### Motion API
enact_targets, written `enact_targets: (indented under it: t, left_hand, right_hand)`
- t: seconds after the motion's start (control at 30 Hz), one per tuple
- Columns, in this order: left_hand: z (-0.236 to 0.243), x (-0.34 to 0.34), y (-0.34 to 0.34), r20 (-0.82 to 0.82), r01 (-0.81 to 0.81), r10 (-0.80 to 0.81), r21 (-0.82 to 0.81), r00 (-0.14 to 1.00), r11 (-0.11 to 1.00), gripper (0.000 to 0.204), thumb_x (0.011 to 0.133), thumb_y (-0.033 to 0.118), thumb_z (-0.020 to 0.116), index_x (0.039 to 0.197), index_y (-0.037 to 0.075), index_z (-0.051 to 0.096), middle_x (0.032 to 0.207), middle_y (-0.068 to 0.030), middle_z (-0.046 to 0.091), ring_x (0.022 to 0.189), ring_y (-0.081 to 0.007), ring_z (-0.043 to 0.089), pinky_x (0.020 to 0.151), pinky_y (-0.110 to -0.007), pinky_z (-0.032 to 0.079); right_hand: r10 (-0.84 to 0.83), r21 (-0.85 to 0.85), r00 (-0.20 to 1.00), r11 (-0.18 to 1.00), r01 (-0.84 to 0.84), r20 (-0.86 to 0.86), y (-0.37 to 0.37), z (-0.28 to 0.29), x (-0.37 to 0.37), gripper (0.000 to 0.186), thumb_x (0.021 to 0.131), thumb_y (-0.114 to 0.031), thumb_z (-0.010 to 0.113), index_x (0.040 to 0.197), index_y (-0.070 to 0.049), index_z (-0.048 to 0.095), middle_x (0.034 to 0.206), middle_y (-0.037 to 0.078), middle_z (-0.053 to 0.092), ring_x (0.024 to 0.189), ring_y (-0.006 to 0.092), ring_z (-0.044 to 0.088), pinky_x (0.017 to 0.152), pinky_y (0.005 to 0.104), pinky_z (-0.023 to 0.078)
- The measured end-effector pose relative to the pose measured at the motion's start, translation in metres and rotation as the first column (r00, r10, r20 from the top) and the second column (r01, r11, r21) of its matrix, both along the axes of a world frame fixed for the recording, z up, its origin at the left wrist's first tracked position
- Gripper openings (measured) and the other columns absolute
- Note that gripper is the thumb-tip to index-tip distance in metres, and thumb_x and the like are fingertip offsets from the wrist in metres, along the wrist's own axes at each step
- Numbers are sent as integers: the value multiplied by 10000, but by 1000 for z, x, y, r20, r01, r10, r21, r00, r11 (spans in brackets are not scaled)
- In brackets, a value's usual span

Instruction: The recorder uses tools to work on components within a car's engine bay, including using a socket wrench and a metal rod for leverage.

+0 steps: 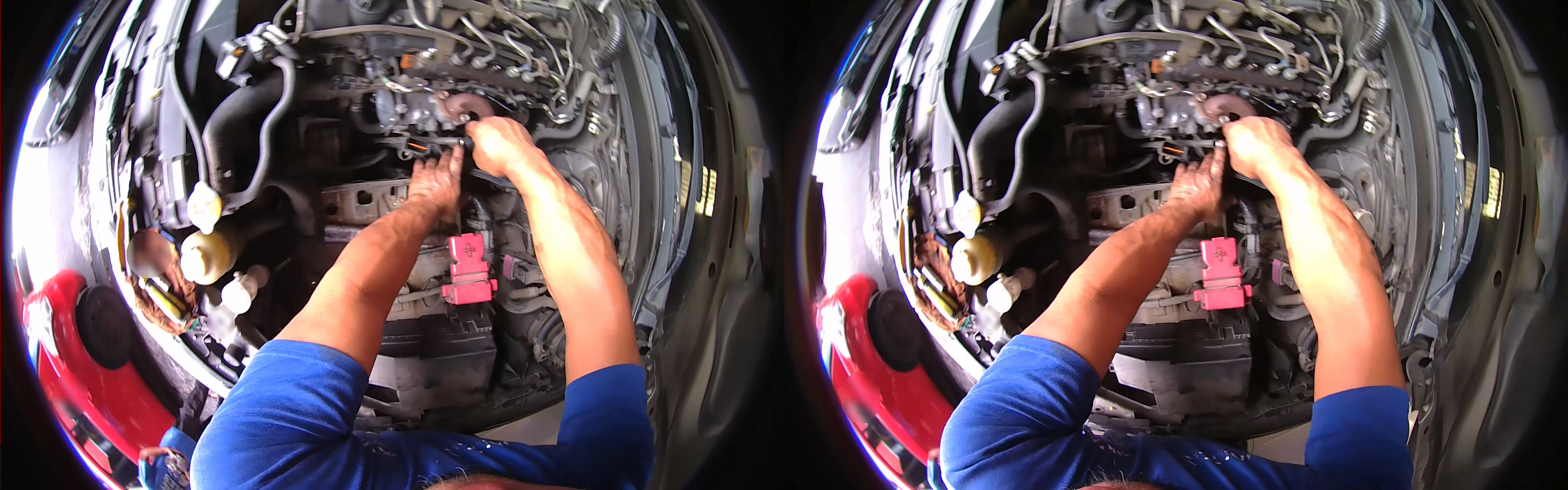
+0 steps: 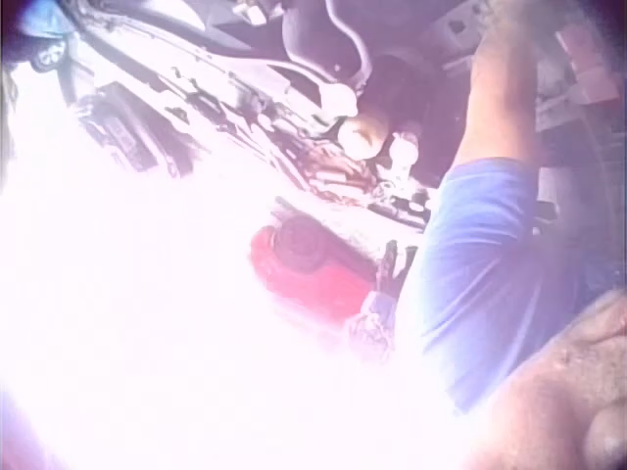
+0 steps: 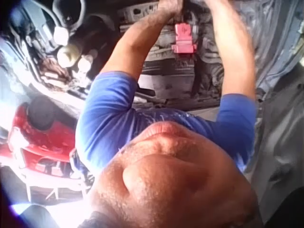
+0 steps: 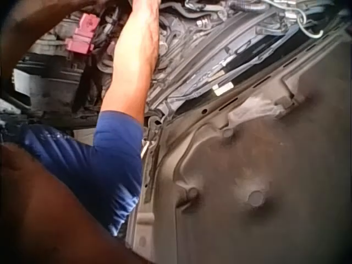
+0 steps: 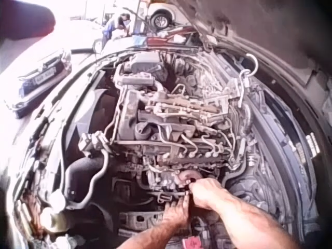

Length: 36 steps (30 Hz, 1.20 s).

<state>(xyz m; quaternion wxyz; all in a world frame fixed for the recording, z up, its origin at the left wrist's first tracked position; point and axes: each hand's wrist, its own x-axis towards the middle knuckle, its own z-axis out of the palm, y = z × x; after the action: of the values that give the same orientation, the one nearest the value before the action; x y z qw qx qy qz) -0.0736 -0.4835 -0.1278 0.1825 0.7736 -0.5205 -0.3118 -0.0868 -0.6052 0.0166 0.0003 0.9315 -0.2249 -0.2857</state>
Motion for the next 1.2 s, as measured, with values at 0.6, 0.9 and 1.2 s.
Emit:
enact_targets:
  t: [0.6, 0.9, 1.2]
  left_hand:
    - [193, 68, 225, 47, 84, -77, -192, 996, 978, 786, 849, 336, 708, 1508, 12, 429, 1324, -196, 630, 1239, -354, 604, 1077, -505, 437]
    - [203, 53, 449, -176, -438, 411, -536, 894, 722, 731, 821, 252, 812, 1414, -36, 496, 1150, -224, 660, 1084, -404, 641, 971, -445, 506]
    - [170, 109, 466, 244, -628, 792, -498, 559, 597, 598, 821, 309, 787, 1333, 56, 608, 1328, -165, 597, 1276, -370, 506, 1093, -483, 397]
  right_hand:
    - [-277, 160, 857, 960, 229, 435, 66, 74, -123, 392, 918, -133, 694, 1253, 54, 619, 1101, 187, 715, 958, 317, 694, 871, 380, 523]
    - [-926, 972, 295, 222, -73, 234, 173, 116, -169, 492, 1019, -116, 588, 1476, -69, 412, 995, 81, 618, 751, 167, 582, 641, 327, 503]
    - [-861, 985, 480, 130, -116, 170, 293, 134, -93, 468, 998, -36, 538, 1443, -59, 394, 847, 62, 578, 599, 127, 518, 561, 286, 480]
